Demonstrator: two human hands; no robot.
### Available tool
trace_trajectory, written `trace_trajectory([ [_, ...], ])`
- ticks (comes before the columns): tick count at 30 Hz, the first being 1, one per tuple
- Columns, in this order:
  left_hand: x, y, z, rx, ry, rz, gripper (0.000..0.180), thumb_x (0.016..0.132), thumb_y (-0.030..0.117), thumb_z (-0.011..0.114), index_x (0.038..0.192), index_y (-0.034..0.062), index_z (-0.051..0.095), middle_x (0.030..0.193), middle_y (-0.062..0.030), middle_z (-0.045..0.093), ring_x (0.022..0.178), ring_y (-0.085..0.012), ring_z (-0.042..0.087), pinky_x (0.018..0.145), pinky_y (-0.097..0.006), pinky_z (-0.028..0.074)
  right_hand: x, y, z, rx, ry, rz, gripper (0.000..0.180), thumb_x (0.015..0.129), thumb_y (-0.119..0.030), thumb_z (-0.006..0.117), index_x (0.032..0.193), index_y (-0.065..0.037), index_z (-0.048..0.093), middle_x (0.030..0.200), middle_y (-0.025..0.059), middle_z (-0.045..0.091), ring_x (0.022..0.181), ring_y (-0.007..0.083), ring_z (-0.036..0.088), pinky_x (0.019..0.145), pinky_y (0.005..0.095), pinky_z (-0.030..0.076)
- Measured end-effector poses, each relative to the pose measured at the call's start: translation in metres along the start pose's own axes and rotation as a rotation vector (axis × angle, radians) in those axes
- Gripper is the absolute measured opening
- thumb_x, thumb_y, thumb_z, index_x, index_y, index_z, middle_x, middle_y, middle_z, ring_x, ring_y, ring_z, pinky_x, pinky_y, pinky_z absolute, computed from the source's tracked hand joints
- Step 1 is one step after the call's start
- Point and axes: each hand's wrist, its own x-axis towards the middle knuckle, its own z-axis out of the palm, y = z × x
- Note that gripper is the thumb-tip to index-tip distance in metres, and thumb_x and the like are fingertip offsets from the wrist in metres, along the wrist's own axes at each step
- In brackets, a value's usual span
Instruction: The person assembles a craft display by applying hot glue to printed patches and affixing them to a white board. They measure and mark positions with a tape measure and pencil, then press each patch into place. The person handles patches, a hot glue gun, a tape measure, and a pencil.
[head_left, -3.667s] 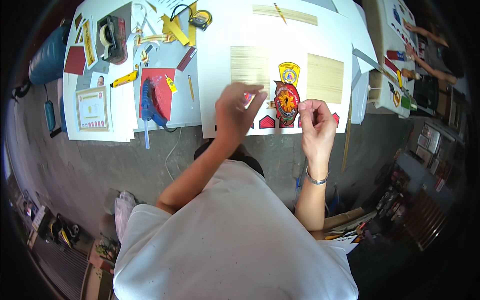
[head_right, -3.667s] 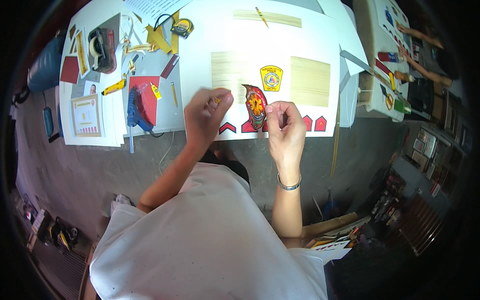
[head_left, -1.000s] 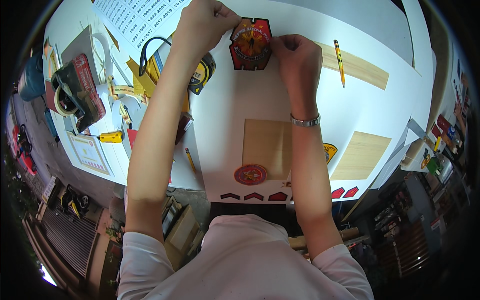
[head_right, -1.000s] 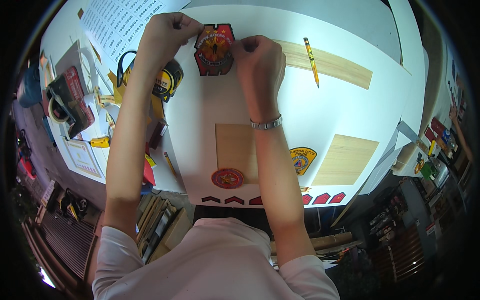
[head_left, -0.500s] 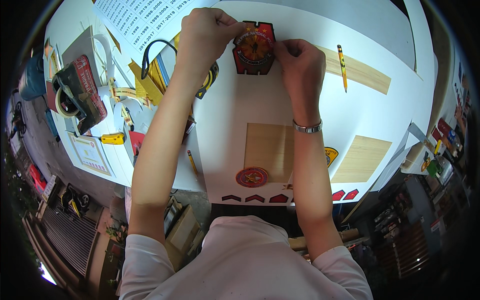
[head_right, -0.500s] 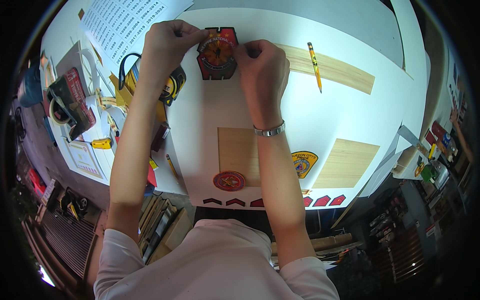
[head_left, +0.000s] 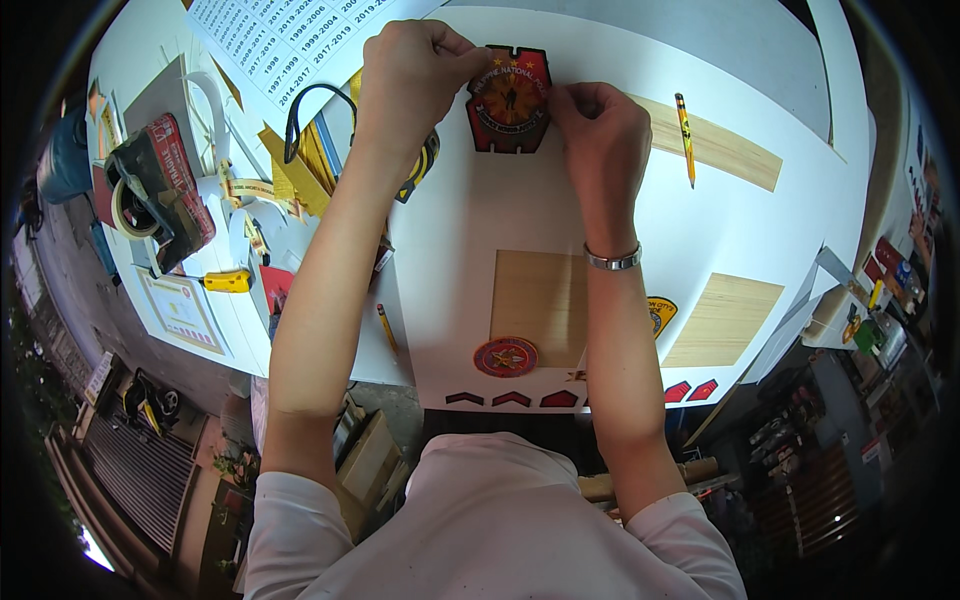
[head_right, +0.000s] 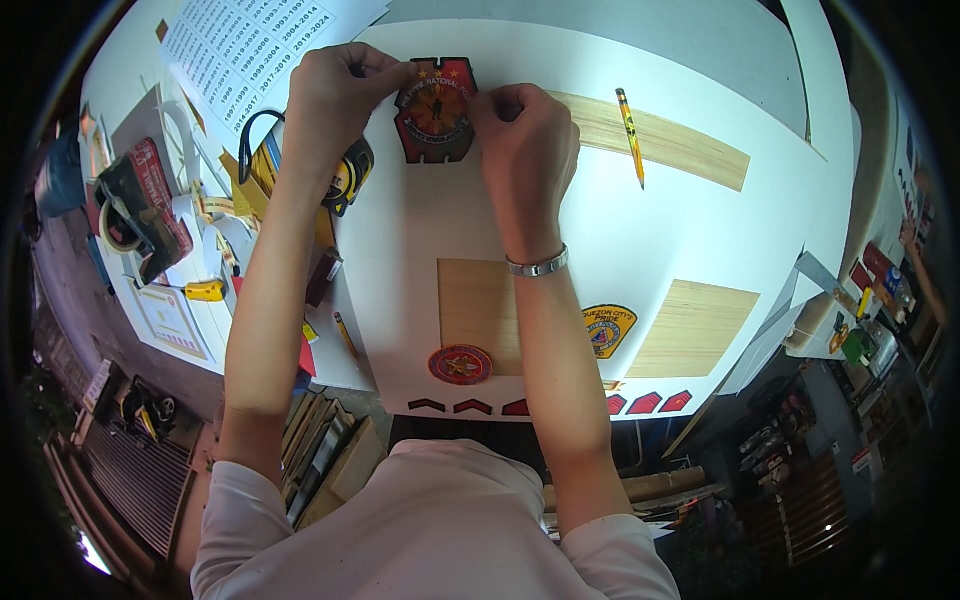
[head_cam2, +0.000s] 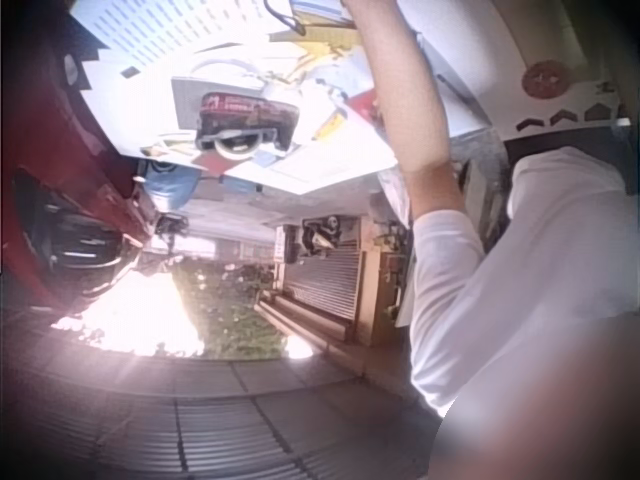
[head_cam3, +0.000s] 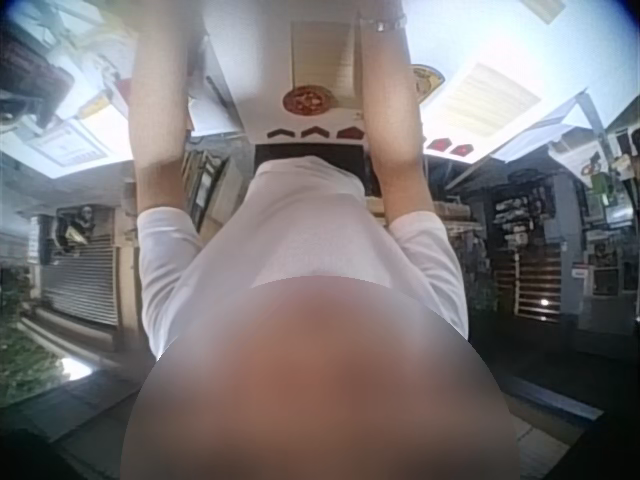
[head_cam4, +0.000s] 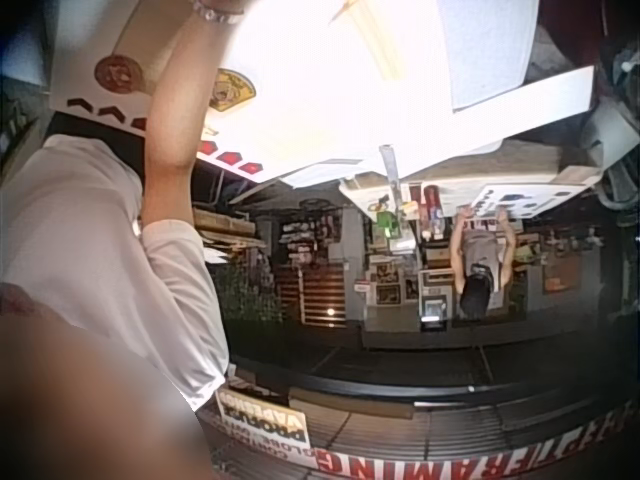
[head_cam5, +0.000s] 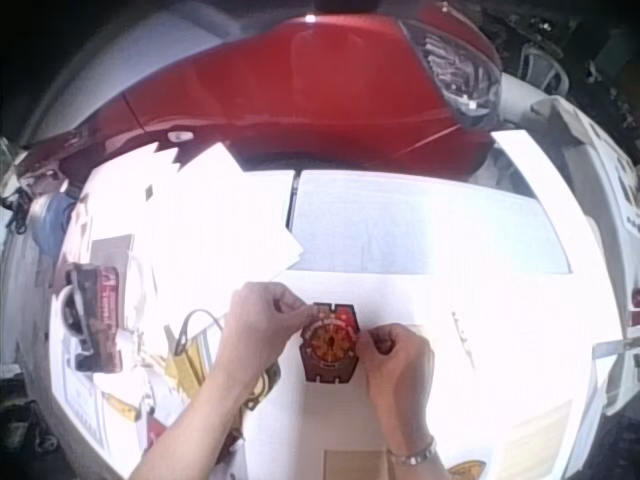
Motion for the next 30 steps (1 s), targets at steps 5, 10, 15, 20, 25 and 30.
trace_trajectory([
  [5,-0.013,-0.001,-0.003,0.167,0.119,0.277,0.033,0.083,0.021,0.087,0.108,0.0019,0.076,0.104,-0.0063,0.077,0.083,-0.0154,0.069,0.076,-0.031,0.056,-0.005,0.007,0.000,-0.131,0.145,-0.385,0.031,0.089,-0.022,0.080,0.116,-0.008,0.074,0.093,0.0081,0.069,0.078,0.0249,0.068,0.069,0.0416,0.054],
  [10,-0.053,-0.013,-0.001,0.493,0.134,0.711,0.038,0.085,0.023,0.080,0.120,0.0077,0.074,0.134,-0.0050,0.068,0.121,-0.0258,0.063,0.102,-0.045,0.051,-0.002,0.019,-0.008,-0.397,0.013,-0.708,0.051,0.089,-0.024,0.081,0.137,-0.024,0.067,0.111,0.0097,0.053,0.094,0.0279,0.058,0.076,0.0420,0.052],
  [15,-0.063,-0.023,0.013,0.642,0.071,0.665,0.053,0.088,0.028,0.077,0.137,0.0122,0.066,0.150,-0.0036,0.058,0.139,-0.0263,0.053,0.117,-0.050,0.042,-0.002,0.023,-0.008,-0.410,-0.037,-0.703,0.056,0.088,-0.025,0.081,0.142,-0.028,0.064,0.112,0.0121,0.052,0.096,0.0301,0.058,0.077,0.0421,0.052],
  [20,-0.059,-0.027,0.016,0.587,0.078,0.681,0.055,0.088,0.029,0.077,0.139,0.0143,0.065,0.153,-0.0032,0.056,0.142,-0.0279,0.051,0.119,-0.052,0.040,0.000,0.023,-0.009,-0.432,-0.021,-0.713,0.066,0.081,-0.023,0.087,0.143,-0.026,0.065,0.108,0.0094,0.052,0.088,0.0239,0.055,0.072,0.0366,0.052],
  [25,-0.054,-0.027,0.018,0.636,0.112,0.663,0.052,0.090,0.032,0.075,0.139,0.0187,0.065,0.152,-0.0010,0.058,0.145,-0.0282,0.048,0.119,-0.054,0.038,0.001,0.023,-0.009,-0.436,-0.025,-0.709,0.065,0.081,-0.024,0.087,0.142,-0.026,0.065,0.107,0.0088,0.051,0.088,0.0236,0.055,0.072,0.0366,0.053],
  [30,-0.053,-0.028,0.017,0.632,0.094,0.642,0.050,0.090,0.033,0.074,0.138,0.0222,0.067,0.151,0.0014,0.058,0.147,-0.0300,0.045,0.121,-0.055,0.035,0.001,0.021,-0.008,-0.448,-0.027,-0.700,0.064,0.081,-0.023,0.087,0.141,-0.025,0.066,0.107,0.0086,0.051,0.089,0.0233,0.055,0.072,0.0362,0.053],
])
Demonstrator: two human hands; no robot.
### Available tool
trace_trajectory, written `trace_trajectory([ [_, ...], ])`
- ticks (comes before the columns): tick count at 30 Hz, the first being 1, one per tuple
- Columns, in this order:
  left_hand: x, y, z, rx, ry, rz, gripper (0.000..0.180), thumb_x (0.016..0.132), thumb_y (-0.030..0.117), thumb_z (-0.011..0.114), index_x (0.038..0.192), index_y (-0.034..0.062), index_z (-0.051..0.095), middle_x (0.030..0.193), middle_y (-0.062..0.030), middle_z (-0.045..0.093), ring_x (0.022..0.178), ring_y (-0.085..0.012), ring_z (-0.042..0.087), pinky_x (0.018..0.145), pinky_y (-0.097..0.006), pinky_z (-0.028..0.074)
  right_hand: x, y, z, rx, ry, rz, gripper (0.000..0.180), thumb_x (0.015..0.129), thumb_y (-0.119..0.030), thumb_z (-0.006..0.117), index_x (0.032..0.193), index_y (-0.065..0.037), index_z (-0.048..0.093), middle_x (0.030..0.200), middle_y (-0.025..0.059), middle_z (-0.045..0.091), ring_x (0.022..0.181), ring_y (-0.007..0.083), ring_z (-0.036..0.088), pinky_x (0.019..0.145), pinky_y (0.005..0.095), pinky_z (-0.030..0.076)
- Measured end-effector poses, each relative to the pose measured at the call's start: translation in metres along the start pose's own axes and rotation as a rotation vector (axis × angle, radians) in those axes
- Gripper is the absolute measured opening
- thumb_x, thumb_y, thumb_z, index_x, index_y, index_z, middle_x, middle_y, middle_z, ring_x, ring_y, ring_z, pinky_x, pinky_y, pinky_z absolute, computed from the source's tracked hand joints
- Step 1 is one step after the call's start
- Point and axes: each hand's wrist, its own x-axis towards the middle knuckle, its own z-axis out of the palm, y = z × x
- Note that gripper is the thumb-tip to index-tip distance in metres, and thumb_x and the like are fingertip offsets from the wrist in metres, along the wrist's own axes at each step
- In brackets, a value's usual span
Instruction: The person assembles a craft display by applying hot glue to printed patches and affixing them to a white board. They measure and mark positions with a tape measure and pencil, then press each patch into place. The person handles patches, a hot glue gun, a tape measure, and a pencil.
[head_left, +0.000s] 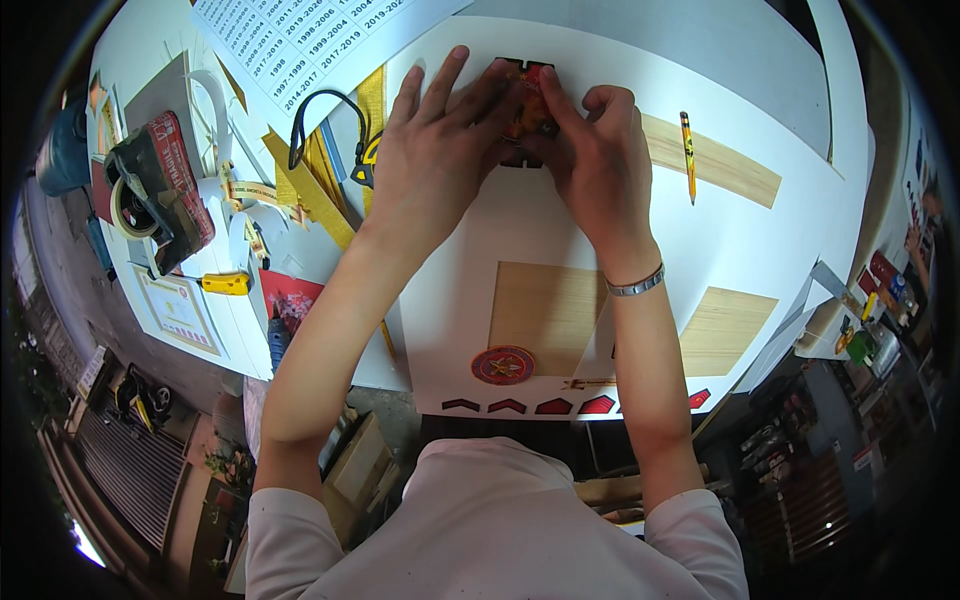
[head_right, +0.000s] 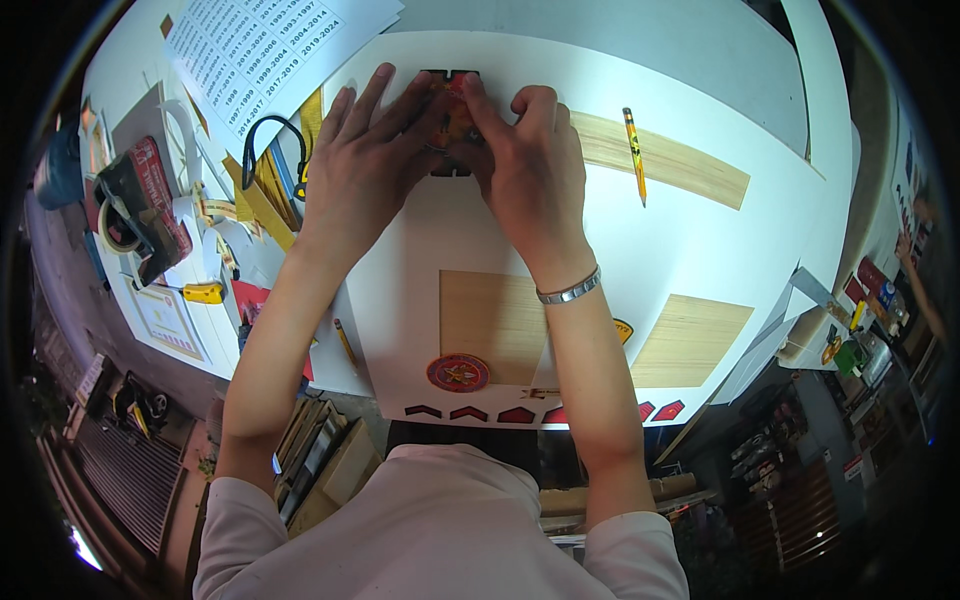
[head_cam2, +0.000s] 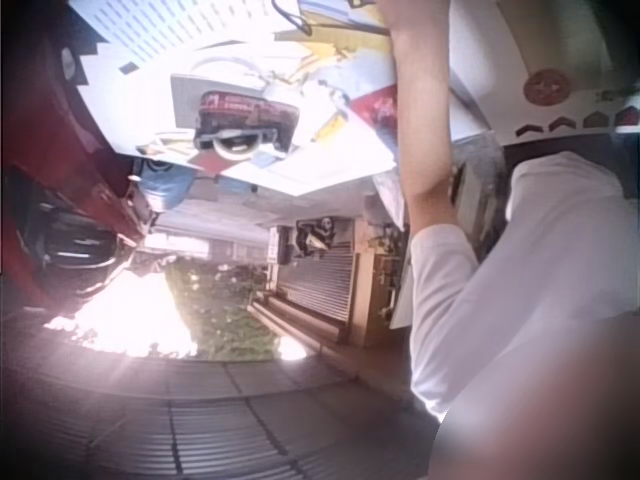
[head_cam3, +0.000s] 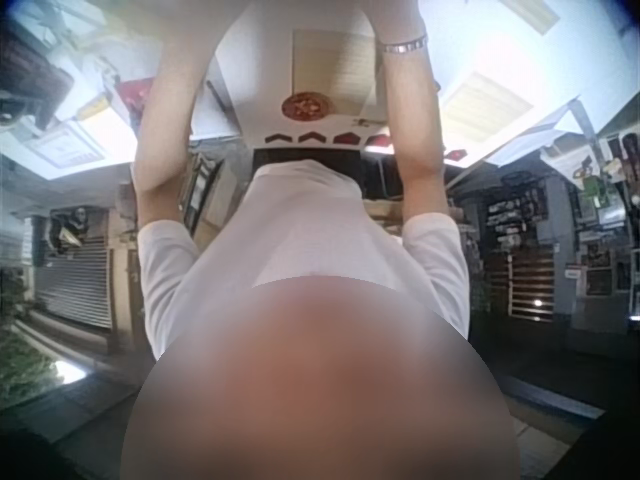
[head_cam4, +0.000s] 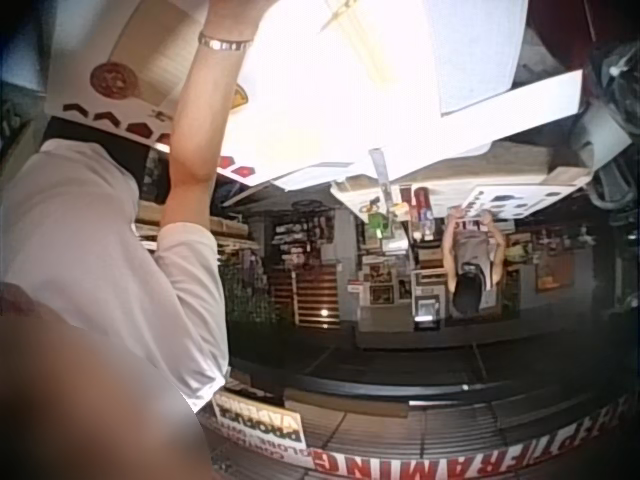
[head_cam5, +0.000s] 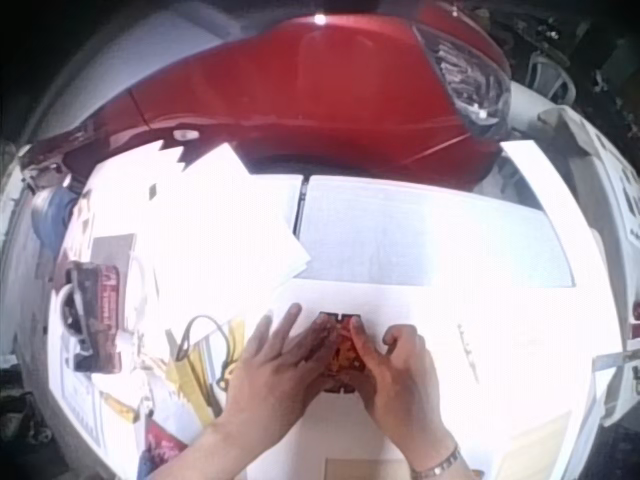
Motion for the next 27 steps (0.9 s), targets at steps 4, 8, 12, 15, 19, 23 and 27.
trace_trajectory([
  [4,0.001,-0.001,0.000,-0.013,-0.008,-0.009,0.049,0.090,0.033,0.074,0.138,0.0238,0.067,0.151,0.0024,0.058,0.148,-0.0296,0.043,0.122,-0.055,0.033,0.001,-0.004,-0.003,-0.007,-0.028,0.031,0.065,0.081,-0.021,0.087,0.142,-0.026,0.065,0.109,0.0093,0.052,0.090,0.0244,0.055,0.074,0.0377,0.053],
  [8,0.002,-0.001,-0.002,-0.010,-0.031,-0.011,0.050,0.089,0.033,0.075,0.138,0.0246,0.067,0.152,0.0029,0.057,0.148,-0.0302,0.043,0.121,-0.056,0.034,-0.002,-0.009,-0.004,-0.145,-0.069,-0.013,0.063,0.087,-0.018,0.081,0.146,-0.025,0.061,0.133,0.0101,0.057,0.104,0.0282,0.057,0.090,0.0430,0.051],
  [12,0.002,-0.002,-0.003,-0.019,-0.021,0.003,0.052,0.089,0.033,0.075,0.139,0.0251,0.067,0.152,0.0029,0.057,0.148,-0.0305,0.044,0.120,-0.057,0.035,-0.006,-0.011,0.001,-0.171,-0.077,-0.175,0.060,0.092,-0.014,0.069,0.150,-0.018,0.056,0.158,0.0001,0.048,0.137,0.0300,0.046,0.111,0.0498,0.041],
  [15,0.002,-0.003,-0.002,-0.048,-0.006,0.002,0.052,0.088,0.033,0.075,0.139,0.0240,0.067,0.152,0.0025,0.057,0.147,-0.0304,0.044,0.120,-0.057,0.035,-0.008,-0.010,0.006,-0.189,-0.098,-0.141,0.057,0.094,-0.017,0.068,0.150,-0.018,0.056,0.161,-0.0036,0.046,0.149,0.0286,0.037,0.120,0.0523,0.034],
  [19,0.002,-0.002,-0.001,-0.053,0.009,-0.001,0.053,0.087,0.032,0.077,0.138,0.0206,0.068,0.151,0.0012,0.059,0.145,-0.0319,0.047,0.118,-0.058,0.037,-0.010,-0.006,0.008,-0.151,-0.091,-0.122,0.056,0.095,-0.020,0.069,0.150,-0.020,0.057,0.160,-0.0038,0.048,0.150,0.0293,0.036,0.122,0.0563,0.032],
  [23,0.000,-0.002,-0.002,-0.051,-0.001,-0.004,0.060,0.086,0.031,0.078,0.143,0.0193,0.064,0.151,-0.0002,0.058,0.145,-0.0313,0.047,0.118,-0.057,0.037,-0.010,-0.007,0.007,-0.137,-0.112,-0.095,0.058,0.097,-0.019,0.068,0.153,-0.020,0.054,0.162,-0.0049,0.046,0.151,0.0288,0.036,0.122,0.0549,0.030],
  [27,0.002,-0.001,-0.002,-0.020,-0.014,-0.013,0.066,0.085,0.031,0.079,0.147,0.0191,0.060,0.153,-0.0010,0.057,0.145,-0.0301,0.048,0.118,-0.055,0.038,-0.009,-0.008,0.006,-0.132,-0.118,-0.084,0.058,0.096,-0.017,0.069,0.152,-0.021,0.054,0.161,-0.0059,0.047,0.151,0.0282,0.036,0.123,0.0548,0.029],
])
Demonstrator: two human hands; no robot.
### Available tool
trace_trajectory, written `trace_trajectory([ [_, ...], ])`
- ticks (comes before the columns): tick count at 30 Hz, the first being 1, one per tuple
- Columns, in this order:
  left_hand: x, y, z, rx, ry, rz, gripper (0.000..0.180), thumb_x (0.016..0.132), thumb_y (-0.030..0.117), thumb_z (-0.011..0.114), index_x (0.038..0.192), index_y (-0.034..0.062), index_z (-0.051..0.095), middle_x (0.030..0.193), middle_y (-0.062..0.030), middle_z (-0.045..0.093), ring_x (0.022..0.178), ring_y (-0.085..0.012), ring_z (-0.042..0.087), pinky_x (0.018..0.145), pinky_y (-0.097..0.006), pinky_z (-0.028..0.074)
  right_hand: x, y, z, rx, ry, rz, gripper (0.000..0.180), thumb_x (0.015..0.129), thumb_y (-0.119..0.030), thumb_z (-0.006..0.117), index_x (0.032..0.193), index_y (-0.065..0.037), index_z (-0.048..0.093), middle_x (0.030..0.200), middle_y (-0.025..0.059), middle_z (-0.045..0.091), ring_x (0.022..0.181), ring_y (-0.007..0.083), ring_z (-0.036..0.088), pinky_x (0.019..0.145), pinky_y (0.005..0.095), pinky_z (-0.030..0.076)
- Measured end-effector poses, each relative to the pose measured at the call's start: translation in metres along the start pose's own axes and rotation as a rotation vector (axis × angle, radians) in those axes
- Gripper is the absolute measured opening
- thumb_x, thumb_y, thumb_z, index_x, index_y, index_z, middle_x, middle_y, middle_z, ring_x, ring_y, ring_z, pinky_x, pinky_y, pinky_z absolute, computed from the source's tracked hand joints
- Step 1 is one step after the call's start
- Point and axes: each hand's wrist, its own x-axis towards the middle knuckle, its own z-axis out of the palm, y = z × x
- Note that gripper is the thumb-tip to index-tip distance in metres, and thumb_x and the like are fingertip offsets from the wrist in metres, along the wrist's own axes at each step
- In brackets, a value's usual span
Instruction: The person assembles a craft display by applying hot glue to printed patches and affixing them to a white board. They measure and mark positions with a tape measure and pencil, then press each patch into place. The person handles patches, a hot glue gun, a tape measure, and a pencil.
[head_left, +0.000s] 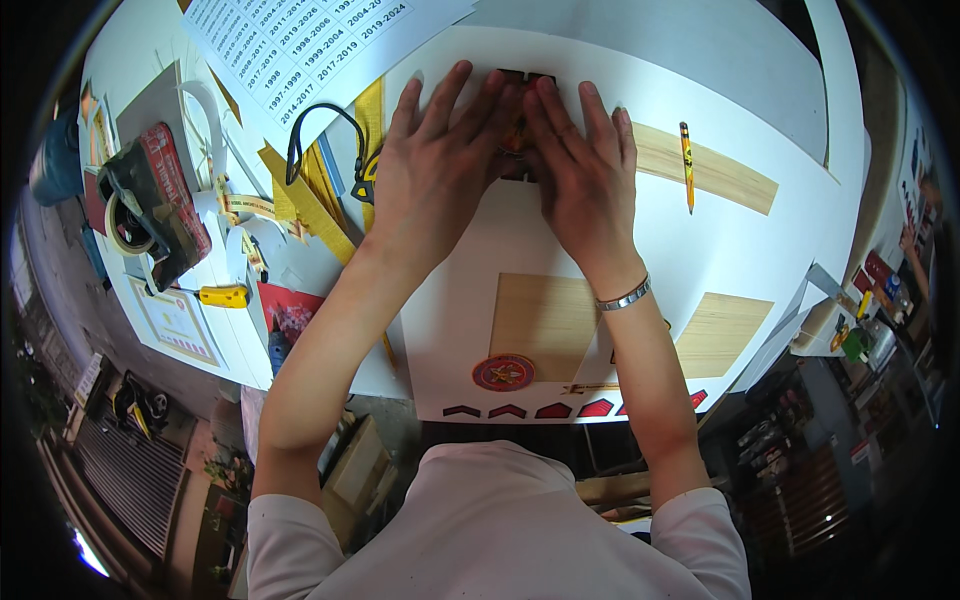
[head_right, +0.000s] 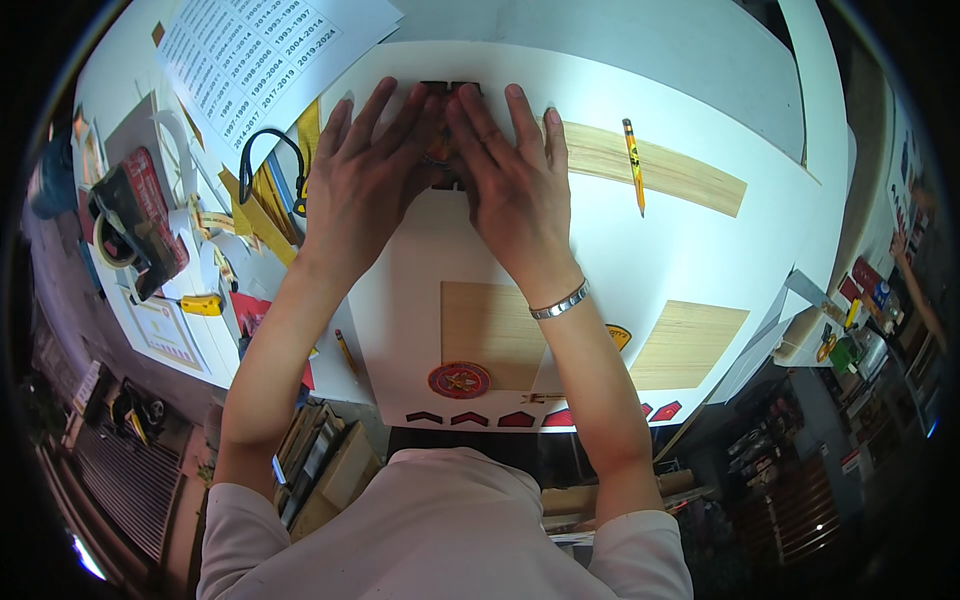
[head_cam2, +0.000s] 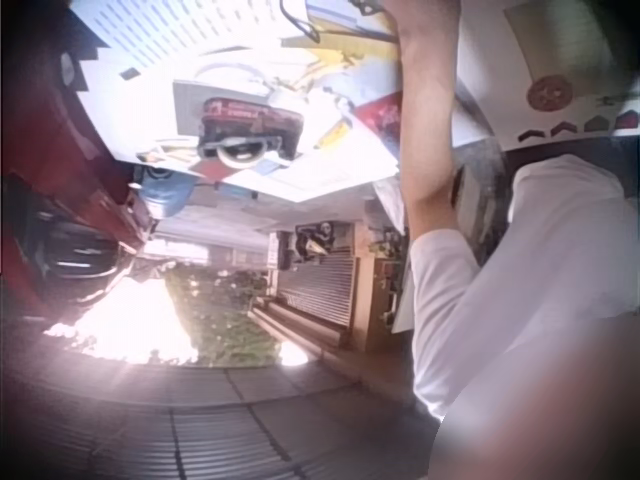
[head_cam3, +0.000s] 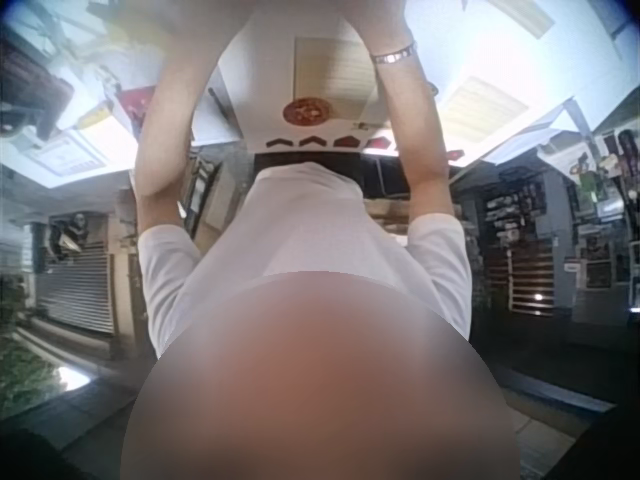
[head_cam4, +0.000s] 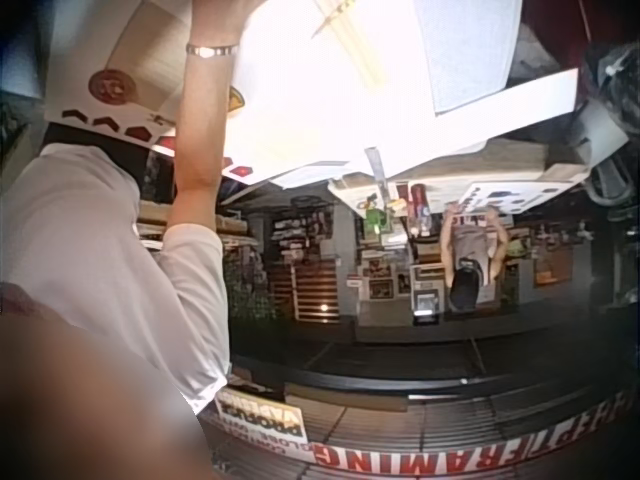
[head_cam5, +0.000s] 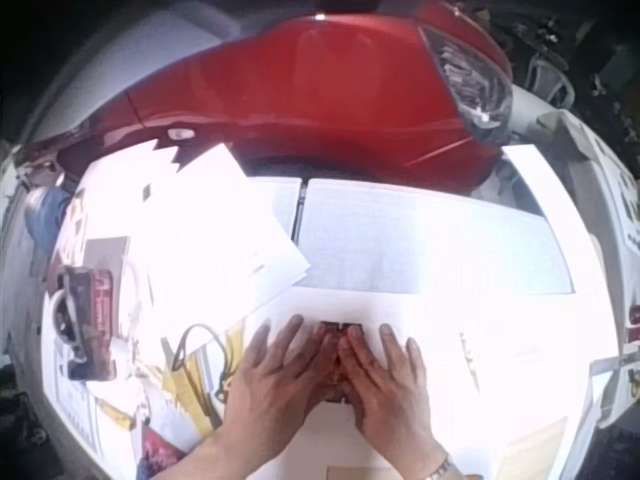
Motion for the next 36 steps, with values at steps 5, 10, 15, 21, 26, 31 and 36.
trace_trajectory([
  [5,0.0007,-0.0001,-0.0019,0.010,-0.019,0.007,0.068,0.086,0.030,0.079,0.149,0.0181,0.057,0.156,-0.0010,0.054,0.146,-0.0270,0.047,0.120,-0.053,0.037,0.0024,0.0015,-0.0019,-0.004,0.003,-0.027,0.057,0.094,-0.020,0.070,0.150,-0.023,0.057,0.161,-0.0062,0.047,0.150,0.0281,0.037,0.123,0.0566,0.029],
  [10,-0.0016,0.0008,0.0010,0.003,-0.018,0.013,0.069,0.086,0.029,0.079,0.149,0.0156,0.057,0.156,-0.0021,0.053,0.146,-0.0254,0.046,0.121,-0.052,0.036,0.0036,0.0036,-0.0033,-0.012,-0.012,-0.034,0.056,0.095,-0.022,0.070,0.150,-0.023,0.057,0.160,-0.0062,0.048,0.149,0.0281,0.037,0.123,0.0556,0.029],
  [15,-0.0016,0.0009,0.0017,0.007,-0.020,0.007,0.067,0.086,0.029,0.079,0.148,0.0130,0.058,0.156,-0.0034,0.053,0.147,-0.0248,0.046,0.121,-0.052,0.036,0.0049,0.0050,-0.0039,-0.003,-0.033,-0.032,0.054,0.096,-0.022,0.070,0.149,-0.023,0.058,0.160,-0.0066,0.048,0.149,0.0284,0.037,0.123,0.0561,0.029],
  [21,-0.0020,-0.0002,0.0021,0.017,-0.023,0.013,0.066,0.086,0.030,0.078,0.146,0.0124,0.059,0.155,-0.0031,0.054,0.147,-0.0244,0.045,0.122,-0.051,0.035,0.0045,0.0038,-0.0022,-0.003,-0.021,-0.027,0.054,0.096,-0.022,0.070,0.149,-0.022,0.058,0.160,-0.0067,0.048,0.149,0.0286,0.037,0.122,0.0565,0.029],
  [26,-0.0024,-0.0032,0.0045,-0.015,-0.020,0.042,0.061,0.090,0.035,0.073,0.144,0.0087,0.060,0.154,-0.0066,0.053,0.147,-0.0277,0.043,0.119,-0.051,0.038,0.0040,0.0033,-0.0020,-0.002,-0.023,-0.022,0.054,0.096,-0.022,0.069,0.150,-0.023,0.057,0.161,-0.0070,0.047,0.150,0.0283,0.036,0.122,0.0566,0.030],
  [31,-0.0016,-0.0042,0.0039,-0.042,-0.014,0.042,0.062,0.090,0.034,0.073,0.144,0.0079,0.059,0.154,-0.0075,0.054,0.146,-0.0284,0.044,0.117,-0.048,0.041,0.0042,0.0019,-0.0014,-0.006,-0.020,-0.017,0.054,0.097,-0.021,0.068,0.150,-0.023,0.057,0.161,-0.0075,0.047,0.150,0.0280,0.035,0.121,0.0565,0.030],
  [36,-0.0017,-0.0031,0.0038,-0.063,0.012,0.027,0.065,0.086,0.028,0.078,0.146,0.0115,0.059,0.155,-0.0057,0.054,0.144,-0.0283,0.048,0.115,-0.048,0.045,0.0020,0.0019,0.0003,-0.001,-0.013,-0.005,0.056,0.096,-0.019,0.069,0.150,-0.023,0.057,0.161,-0.0072,0.047,0.150,0.0276,0.035,0.122,0.0564,0.030],
])
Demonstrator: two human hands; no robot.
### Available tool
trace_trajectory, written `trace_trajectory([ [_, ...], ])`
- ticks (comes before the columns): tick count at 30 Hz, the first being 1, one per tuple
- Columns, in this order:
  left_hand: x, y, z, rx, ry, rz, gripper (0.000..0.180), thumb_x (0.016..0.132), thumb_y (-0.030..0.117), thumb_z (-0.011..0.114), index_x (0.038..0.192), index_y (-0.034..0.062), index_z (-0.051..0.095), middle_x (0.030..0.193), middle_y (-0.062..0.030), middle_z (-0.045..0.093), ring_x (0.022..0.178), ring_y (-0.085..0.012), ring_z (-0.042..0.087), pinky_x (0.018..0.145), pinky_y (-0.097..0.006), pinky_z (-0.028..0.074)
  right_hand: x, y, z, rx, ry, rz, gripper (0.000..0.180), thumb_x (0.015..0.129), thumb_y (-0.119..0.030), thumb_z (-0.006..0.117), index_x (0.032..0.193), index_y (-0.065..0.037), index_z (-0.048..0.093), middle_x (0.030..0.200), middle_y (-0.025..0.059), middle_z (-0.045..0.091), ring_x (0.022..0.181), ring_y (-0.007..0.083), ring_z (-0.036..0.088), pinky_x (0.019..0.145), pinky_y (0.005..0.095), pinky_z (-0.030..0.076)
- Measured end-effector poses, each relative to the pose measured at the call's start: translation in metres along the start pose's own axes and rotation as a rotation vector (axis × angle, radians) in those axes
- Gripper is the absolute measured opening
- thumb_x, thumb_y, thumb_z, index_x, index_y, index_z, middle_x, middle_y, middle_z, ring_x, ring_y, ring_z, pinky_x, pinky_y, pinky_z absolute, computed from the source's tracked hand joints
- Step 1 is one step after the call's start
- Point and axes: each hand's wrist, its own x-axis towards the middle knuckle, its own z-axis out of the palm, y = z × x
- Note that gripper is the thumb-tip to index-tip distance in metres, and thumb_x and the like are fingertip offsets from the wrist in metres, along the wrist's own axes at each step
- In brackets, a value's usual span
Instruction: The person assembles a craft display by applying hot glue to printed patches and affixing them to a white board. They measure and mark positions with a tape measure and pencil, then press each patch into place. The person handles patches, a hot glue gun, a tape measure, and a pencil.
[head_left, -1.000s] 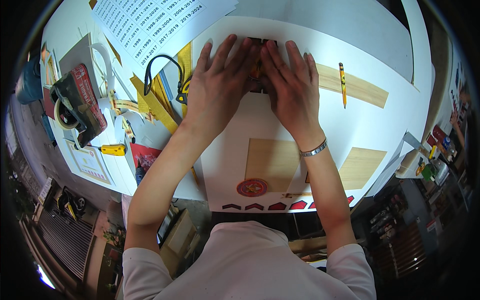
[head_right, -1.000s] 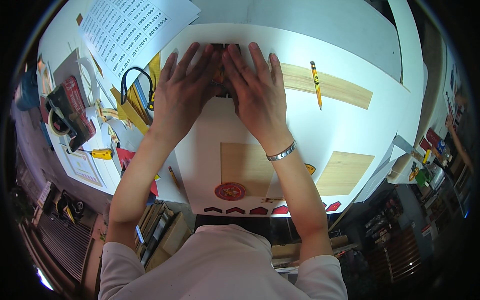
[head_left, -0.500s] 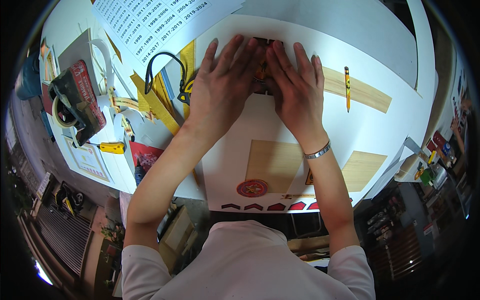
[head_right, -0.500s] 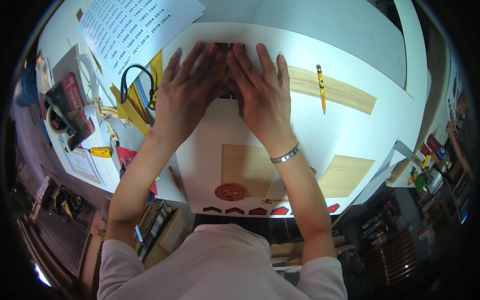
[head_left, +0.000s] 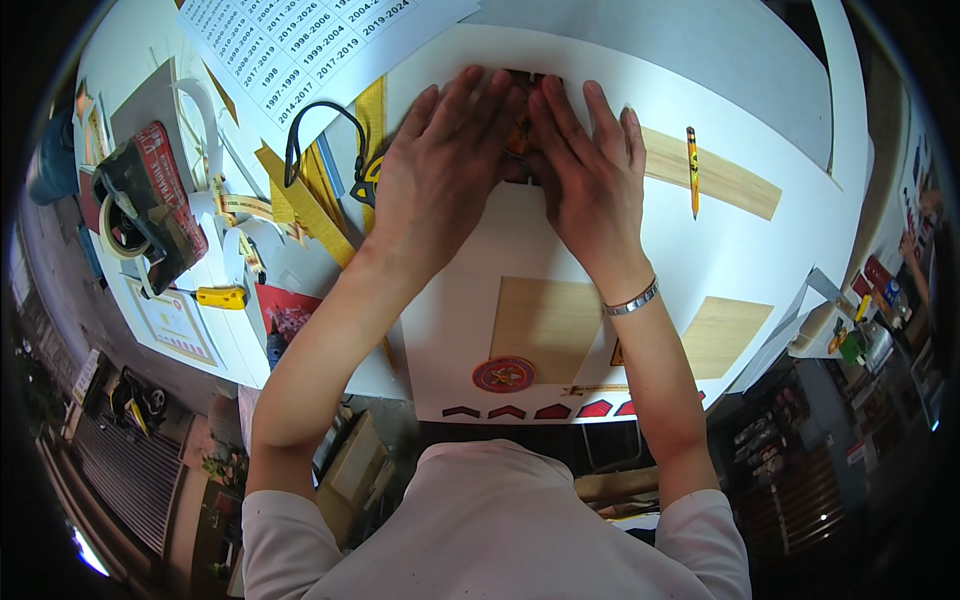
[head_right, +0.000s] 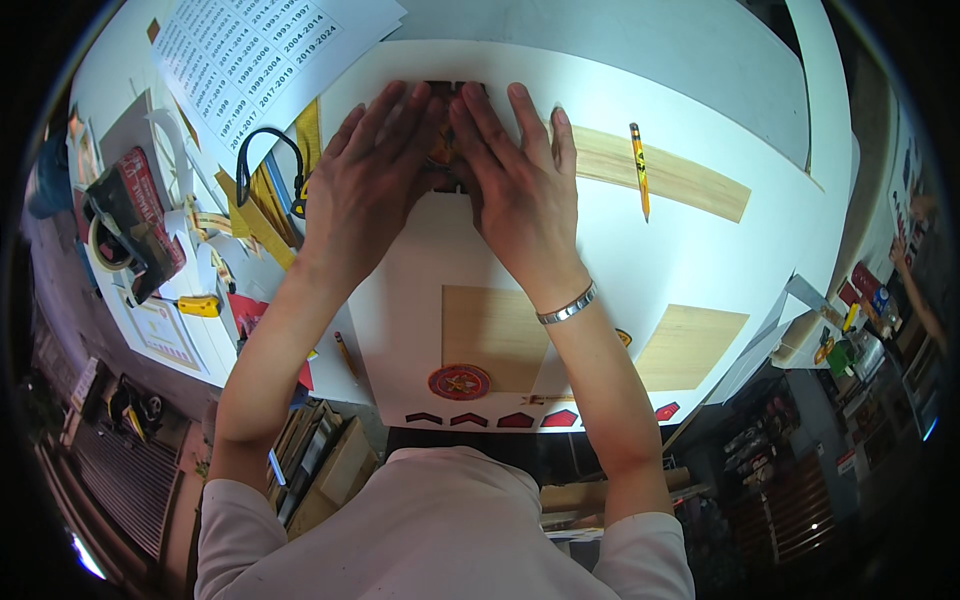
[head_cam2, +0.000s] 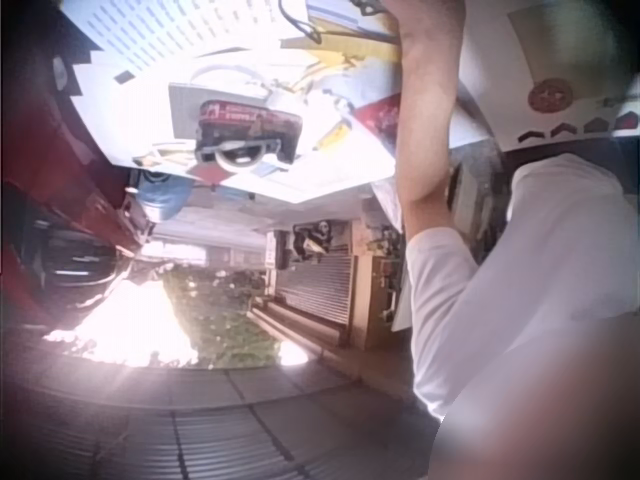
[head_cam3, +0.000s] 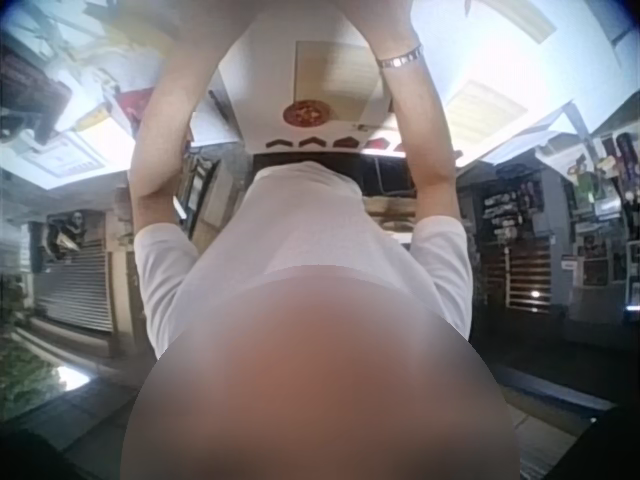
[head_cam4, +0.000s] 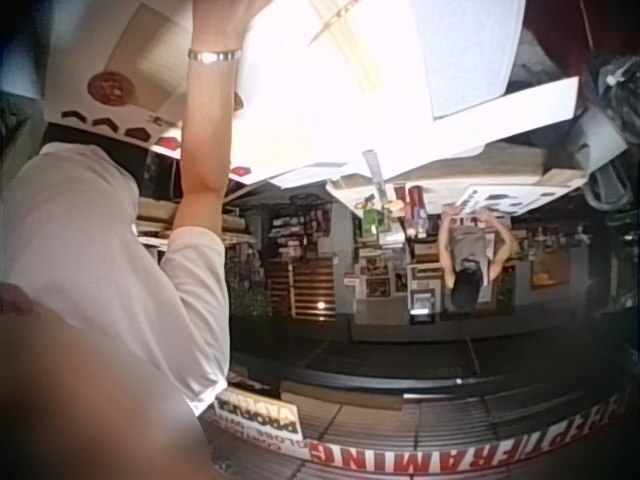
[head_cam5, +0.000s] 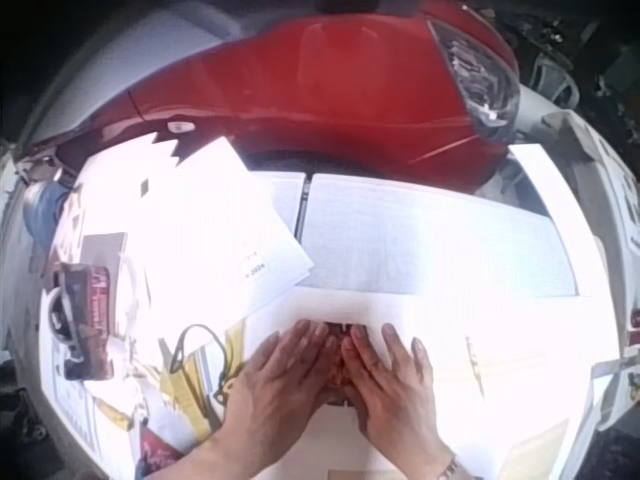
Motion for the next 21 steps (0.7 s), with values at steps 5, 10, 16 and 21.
trace_trajectory([
  [5,0.000,0.000,-0.003,0.021,-0.019,0.009,0.065,0.088,0.027,0.076,0.148,0.0120,0.056,0.157,-0.0056,0.052,0.144,-0.0286,0.048,0.116,-0.051,0.042,0.000,-0.001,0.000,-0.019,0.014,-0.017,0.058,0.096,-0.019,0.069,0.152,-0.021,0.055,0.162,-0.0053,0.046,0.151,0.0273,0.036,0.122,0.0547,0.029],
  [10,-0.004,0.001,-0.010,0.059,-0.047,0.020,0.063,0.091,0.022,0.072,0.151,0.0119,0.054,0.159,-0.0036,0.049,0.146,-0.0278,0.046,0.119,-0.052,0.038,-0.006,0.000,-0.002,-0.027,0.045,-0.054,0.055,0.096,-0.019,0.069,0.150,-0.019,0.057,0.160,-0.0026,0.049,0.150,0.0255,0.039,0.122,0.0500,0.034],
  [16,-0.011,-0.002,-0.006,0.236,-0.083,0.072,0.061,0.093,0.017,0.068,0.152,0.0114,0.052,0.160,-0.0031,0.048,0.147,-0.0266,0.044,0.120,-0.052,0.036,-0.026,-0.005,-0.003,0.019,-0.008,-0.054,0.053,0.096,-0.022,0.069,0.148,-0.016,0.059,0.156,-0.0006,0.053,0.148,0.0247,0.043,0.122,0.0443,0.038],
  [21,-0.020,0.007,-0.012,0.264,-0.117,0.078,0.060,0.095,0.022,0.068,0.151,0.0094,0.051,0.160,-0.0048,0.047,0.150,-0.0236,0.040,0.122,-0.051,0.033,-0.030,-0.008,-0.003,0.003,0.008,-0.039,0.051,0.097,-0.022,0.068,0.147,-0.016,0.060,0.156,0.0003,0.053,0.149,0.0243,0.042,0.120,0.0440,0.040],
])
